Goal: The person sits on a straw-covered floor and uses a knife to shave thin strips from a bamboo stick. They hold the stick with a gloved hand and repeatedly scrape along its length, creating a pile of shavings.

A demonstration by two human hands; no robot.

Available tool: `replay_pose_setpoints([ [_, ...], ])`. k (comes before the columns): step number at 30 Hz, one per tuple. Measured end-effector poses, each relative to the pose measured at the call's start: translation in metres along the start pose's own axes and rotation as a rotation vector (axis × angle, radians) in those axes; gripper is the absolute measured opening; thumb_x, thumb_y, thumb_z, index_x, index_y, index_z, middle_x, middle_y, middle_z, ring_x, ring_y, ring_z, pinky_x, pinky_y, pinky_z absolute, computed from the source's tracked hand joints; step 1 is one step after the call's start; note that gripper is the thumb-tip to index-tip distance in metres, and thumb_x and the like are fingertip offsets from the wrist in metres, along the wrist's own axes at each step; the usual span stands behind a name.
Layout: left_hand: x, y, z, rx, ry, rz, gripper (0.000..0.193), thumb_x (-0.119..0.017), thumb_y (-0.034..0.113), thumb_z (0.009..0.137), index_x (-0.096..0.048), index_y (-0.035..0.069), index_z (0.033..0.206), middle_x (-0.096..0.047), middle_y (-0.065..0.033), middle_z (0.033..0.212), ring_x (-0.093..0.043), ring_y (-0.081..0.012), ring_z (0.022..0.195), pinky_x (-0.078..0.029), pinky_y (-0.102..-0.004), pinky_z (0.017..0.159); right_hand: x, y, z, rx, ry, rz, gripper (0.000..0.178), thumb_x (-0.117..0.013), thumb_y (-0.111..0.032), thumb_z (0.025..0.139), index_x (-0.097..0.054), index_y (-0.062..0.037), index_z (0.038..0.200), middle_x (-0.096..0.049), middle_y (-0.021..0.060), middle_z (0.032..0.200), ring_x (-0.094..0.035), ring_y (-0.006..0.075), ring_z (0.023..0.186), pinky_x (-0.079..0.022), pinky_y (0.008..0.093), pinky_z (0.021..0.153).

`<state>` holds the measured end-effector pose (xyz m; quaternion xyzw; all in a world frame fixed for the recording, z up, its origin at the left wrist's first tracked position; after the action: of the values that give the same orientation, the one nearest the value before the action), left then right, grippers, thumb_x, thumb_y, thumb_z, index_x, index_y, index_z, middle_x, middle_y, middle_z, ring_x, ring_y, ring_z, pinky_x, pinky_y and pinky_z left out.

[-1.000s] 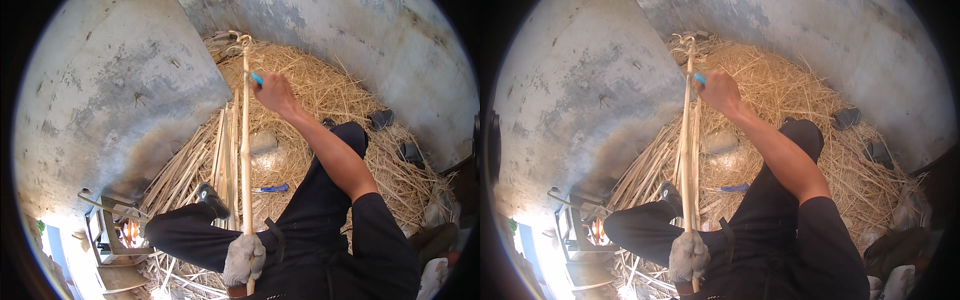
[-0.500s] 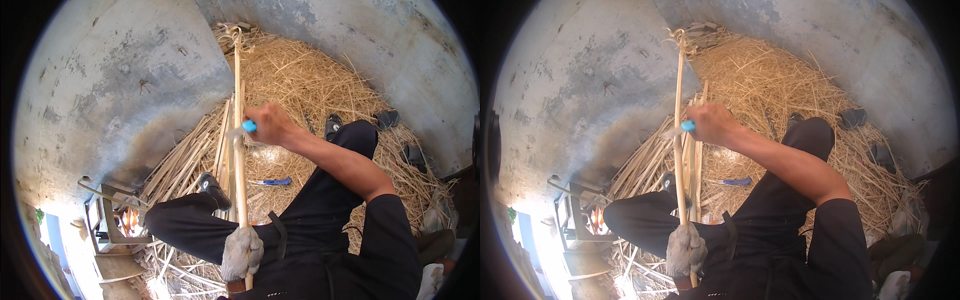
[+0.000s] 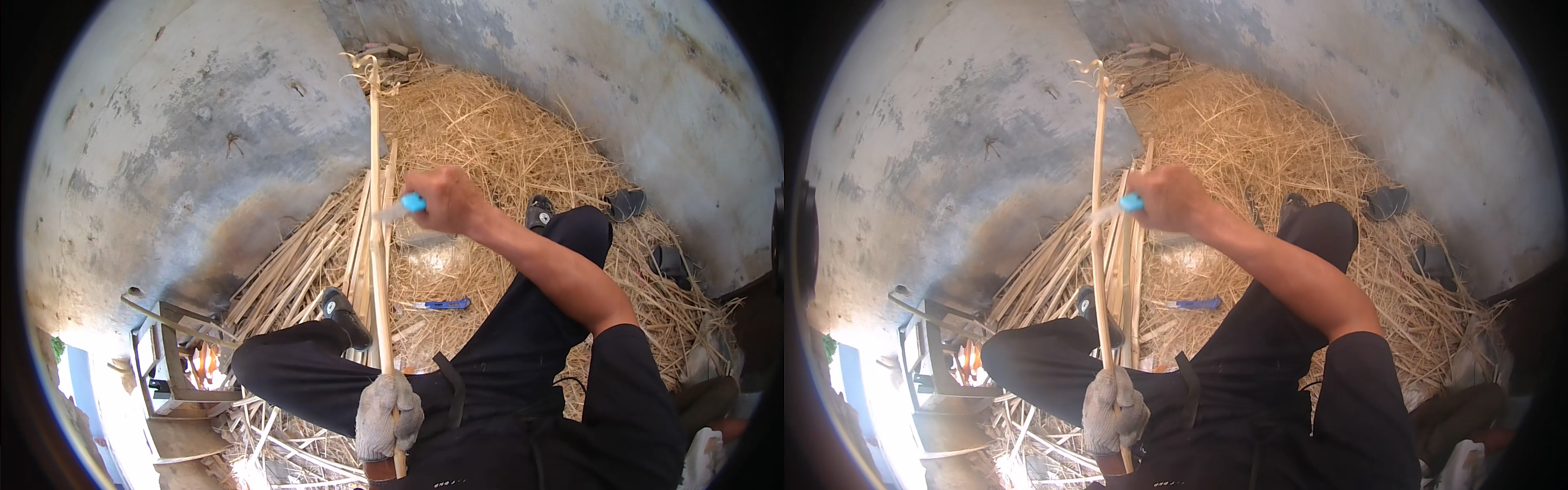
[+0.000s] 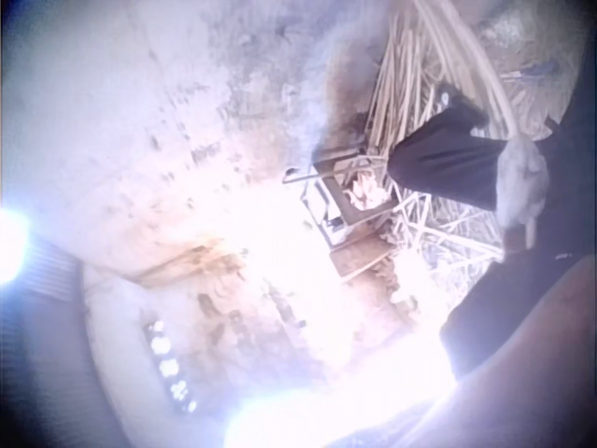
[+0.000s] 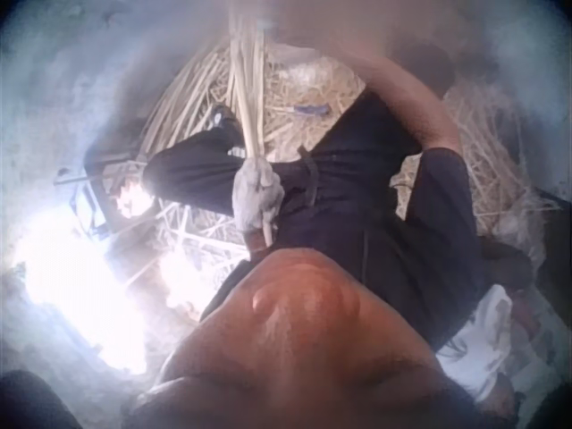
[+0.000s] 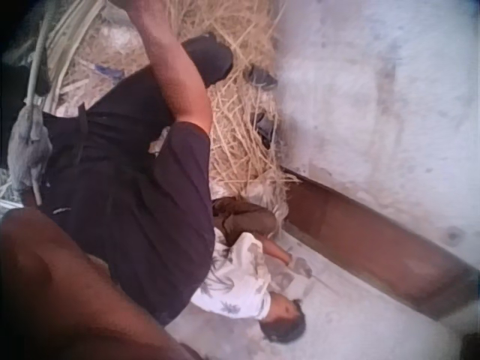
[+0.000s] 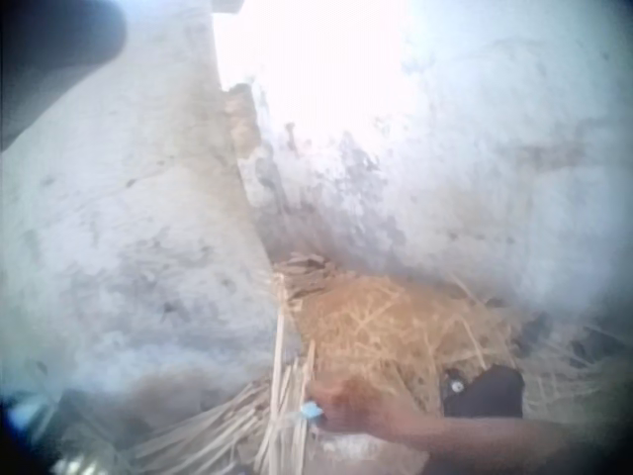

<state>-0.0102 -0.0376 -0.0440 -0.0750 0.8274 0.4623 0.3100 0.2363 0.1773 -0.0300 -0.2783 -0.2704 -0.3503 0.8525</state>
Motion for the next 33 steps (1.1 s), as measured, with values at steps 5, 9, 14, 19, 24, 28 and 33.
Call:
replay_pose_setpoints([
  [5, -0.004, -0.003, -0.004, 0.041, -0.038, -0.054, 0.04, -0.049, 0.038, 0.104, -0.047, 0.007, 0.079, -0.036, -0.0025, 0.044, -0.03, -0.0107, 0.03, -0.023, -0.0244, 0.027, -0.01, -0.006, -0.002, -0.065, 0.012, -0.027, 0.013, -0.071, -0.005, 0.07, -0.058, -0.006, 0.069, -0.061, 0.0089, 0.055, -0.061, 0.0216, 0.045, -0.046, 0.036, 0.044],
  [9, -0.003, 0.001, -0.005, 0.015, -0.002, 0.009, 0.038, -0.049, 0.036, 0.105, -0.047, 0.007, 0.08, -0.035, -0.0019, 0.044, -0.03, -0.0105, 0.03, -0.023, -0.0245, 0.026, -0.02, 0.0, 0.005, -0.077, 0.066, -0.078, 0.013, -0.071, -0.006, 0.071, -0.058, -0.0061, 0.069, -0.06, 0.0086, 0.053, -0.059, 0.0211, 0.043, -0.046, 0.0354, 0.043],
  [14, 0.0, 0.003, -0.005, -0.009, 0.068, 0.07, 0.038, -0.05, 0.037, 0.104, -0.047, 0.007, 0.081, -0.039, -0.003, 0.046, -0.031, -0.0107, 0.031, -0.024, -0.0245, 0.027, -0.023, -0.003, 0.012, -0.175, -0.026, -0.077, 0.013, -0.068, -0.007, 0.076, -0.059, -0.0046, 0.068, -0.059, 0.0105, 0.051, -0.06, 0.0216, 0.042, -0.045, 0.0357, 0.04],
  [19, -0.002, 0.002, -0.005, 0.025, 0.14, 0.208, 0.039, -0.05, 0.039, 0.103, -0.047, 0.007, 0.08, -0.04, -0.0038, 0.047, -0.033, -0.011, 0.032, -0.026, -0.0247, 0.028, -0.022, 0.017, 0.013, -0.195, 0.111, -0.166, 0.017, -0.067, -0.01, 0.08, -0.058, -0.0045, 0.066, -0.058, 0.0091, 0.05, -0.056, 0.0183, 0.039, -0.041, 0.0341, 0.036],
  [24, -0.006, 0.004, 0.002, 0.015, 0.121, 0.136, 0.038, -0.051, 0.035, 0.103, -0.048, 0.006, 0.079, -0.039, -0.0038, 0.047, -0.035, -0.0116, 0.032, -0.026, -0.0263, 0.029, -0.034, 0.034, 0.019, -0.263, 0.088, -0.276, 0.02, -0.066, -0.012, 0.082, -0.057, -0.0062, 0.066, -0.054, 0.0033, 0.049, -0.047, 0.0132, 0.038, -0.036, 0.0328, 0.033],
  [28, -0.011, -0.002, -0.004, 0.137, 0.176, 0.269, 0.039, -0.049, 0.037, 0.103, -0.046, 0.007, 0.078, -0.037, -0.0035, 0.045, -0.033, -0.0125, 0.03, -0.025, -0.0269, 0.028, -0.025, 0.064, 0.03, -0.61, 0.028, -0.252, 0.018, -0.063, -0.008, 0.077, -0.061, -0.0018, 0.06, -0.056, 0.0108, 0.05, -0.055, 0.0195, 0.044, -0.043, 0.0352, 0.039],
  [33, -0.014, 0.004, -0.005, 0.173, 0.183, 0.377, 0.031, -0.05, 0.026, 0.101, -0.049, 0.005, 0.079, -0.045, -0.0055, 0.053, -0.037, -0.0135, 0.034, -0.029, -0.0277, 0.031, 0.006, 0.101, 0.044, -0.724, 0.142, -0.207, 0.025, -0.059, -0.007, 0.079, -0.06, -0.0022, 0.055, -0.051, 0.0064, 0.048, -0.047, 0.0168, 0.042, -0.035, 0.0336, 0.036],
])
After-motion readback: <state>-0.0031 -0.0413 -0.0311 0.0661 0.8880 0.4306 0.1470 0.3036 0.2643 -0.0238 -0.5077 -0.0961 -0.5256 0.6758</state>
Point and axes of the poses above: each hand's wrist, its own z-axis towards the middle knuckle, its own x-axis out of the back of the hand, y = z × x, the point moved 3 cm from there along z, towards the middle knuckle
